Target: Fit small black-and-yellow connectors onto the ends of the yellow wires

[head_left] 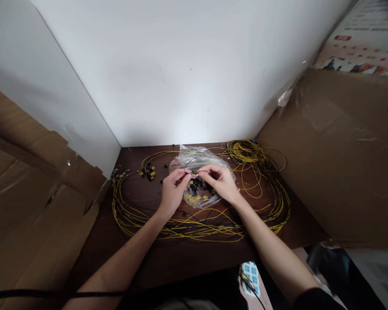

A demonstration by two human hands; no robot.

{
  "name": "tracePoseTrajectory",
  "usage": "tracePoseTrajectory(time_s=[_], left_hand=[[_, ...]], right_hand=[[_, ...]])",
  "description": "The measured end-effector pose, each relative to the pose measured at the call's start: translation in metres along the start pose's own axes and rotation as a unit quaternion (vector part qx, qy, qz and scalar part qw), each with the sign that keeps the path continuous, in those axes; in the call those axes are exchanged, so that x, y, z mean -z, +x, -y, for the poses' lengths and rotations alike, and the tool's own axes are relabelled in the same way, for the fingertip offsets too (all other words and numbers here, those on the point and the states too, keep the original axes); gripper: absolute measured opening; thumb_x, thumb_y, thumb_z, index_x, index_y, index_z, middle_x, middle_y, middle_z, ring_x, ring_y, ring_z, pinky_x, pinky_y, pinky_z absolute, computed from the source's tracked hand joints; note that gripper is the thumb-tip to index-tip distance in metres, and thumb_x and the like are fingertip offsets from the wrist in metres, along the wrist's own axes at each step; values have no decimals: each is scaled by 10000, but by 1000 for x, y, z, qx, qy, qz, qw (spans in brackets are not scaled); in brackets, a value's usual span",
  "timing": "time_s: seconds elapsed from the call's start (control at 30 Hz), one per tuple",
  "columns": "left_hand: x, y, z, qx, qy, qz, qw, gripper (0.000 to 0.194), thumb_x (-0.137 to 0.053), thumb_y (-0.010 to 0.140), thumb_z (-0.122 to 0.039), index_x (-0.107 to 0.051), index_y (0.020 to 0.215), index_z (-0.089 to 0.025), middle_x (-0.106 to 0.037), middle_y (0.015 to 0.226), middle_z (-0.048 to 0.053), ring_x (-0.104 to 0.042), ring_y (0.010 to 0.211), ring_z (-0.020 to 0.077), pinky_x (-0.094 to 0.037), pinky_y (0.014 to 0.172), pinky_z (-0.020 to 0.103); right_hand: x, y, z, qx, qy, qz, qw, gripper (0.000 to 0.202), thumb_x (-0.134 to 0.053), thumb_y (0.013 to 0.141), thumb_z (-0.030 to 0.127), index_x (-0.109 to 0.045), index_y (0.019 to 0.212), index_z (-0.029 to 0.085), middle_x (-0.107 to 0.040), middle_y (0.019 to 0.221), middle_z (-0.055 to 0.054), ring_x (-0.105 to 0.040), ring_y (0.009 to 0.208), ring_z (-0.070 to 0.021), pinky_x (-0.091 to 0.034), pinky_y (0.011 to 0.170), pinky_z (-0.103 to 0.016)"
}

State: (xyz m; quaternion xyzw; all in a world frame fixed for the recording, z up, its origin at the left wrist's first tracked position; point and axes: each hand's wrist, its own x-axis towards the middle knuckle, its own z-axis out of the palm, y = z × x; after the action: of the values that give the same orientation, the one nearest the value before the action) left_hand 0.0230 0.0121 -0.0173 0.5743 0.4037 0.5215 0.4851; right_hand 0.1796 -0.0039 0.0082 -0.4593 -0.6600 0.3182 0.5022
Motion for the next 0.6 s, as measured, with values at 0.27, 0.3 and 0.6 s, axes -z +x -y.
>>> tracePoseTrajectory(time_s=[0.27,0.3,0.6], left_hand=[[-1,-1,-6,-14,-6,-8,1000,164,-601,757,-291,-629,814,-139,-698,769,56,-625,659,138,-420,498,187],[-1,0,-7,-18,-7,-16,1000,161,-603,755,-290,-631,805,-139,-695,763,51,-607,617,123,-417,495,187],[34,23,-17,-47,-167,-143,974,126,-578,783,-278,-572,786,-152,-489,575,-33,-434,475,57,-377,444,162]], right_hand=[[5,1,4,40,-69,-54,995,182,-536,829,303,-681,816,193,-658,813,-28,-585,776,-156,-437,733,-296],[5,1,5,43,-73,-78,993,190,-536,830,310,-684,796,196,-651,808,-28,-579,783,-157,-433,741,-299],[34,12,-8,-23,220,-331,917,312,-556,788,467,-614,662,188,-434,484,60,-391,447,-72,-324,471,-239]])
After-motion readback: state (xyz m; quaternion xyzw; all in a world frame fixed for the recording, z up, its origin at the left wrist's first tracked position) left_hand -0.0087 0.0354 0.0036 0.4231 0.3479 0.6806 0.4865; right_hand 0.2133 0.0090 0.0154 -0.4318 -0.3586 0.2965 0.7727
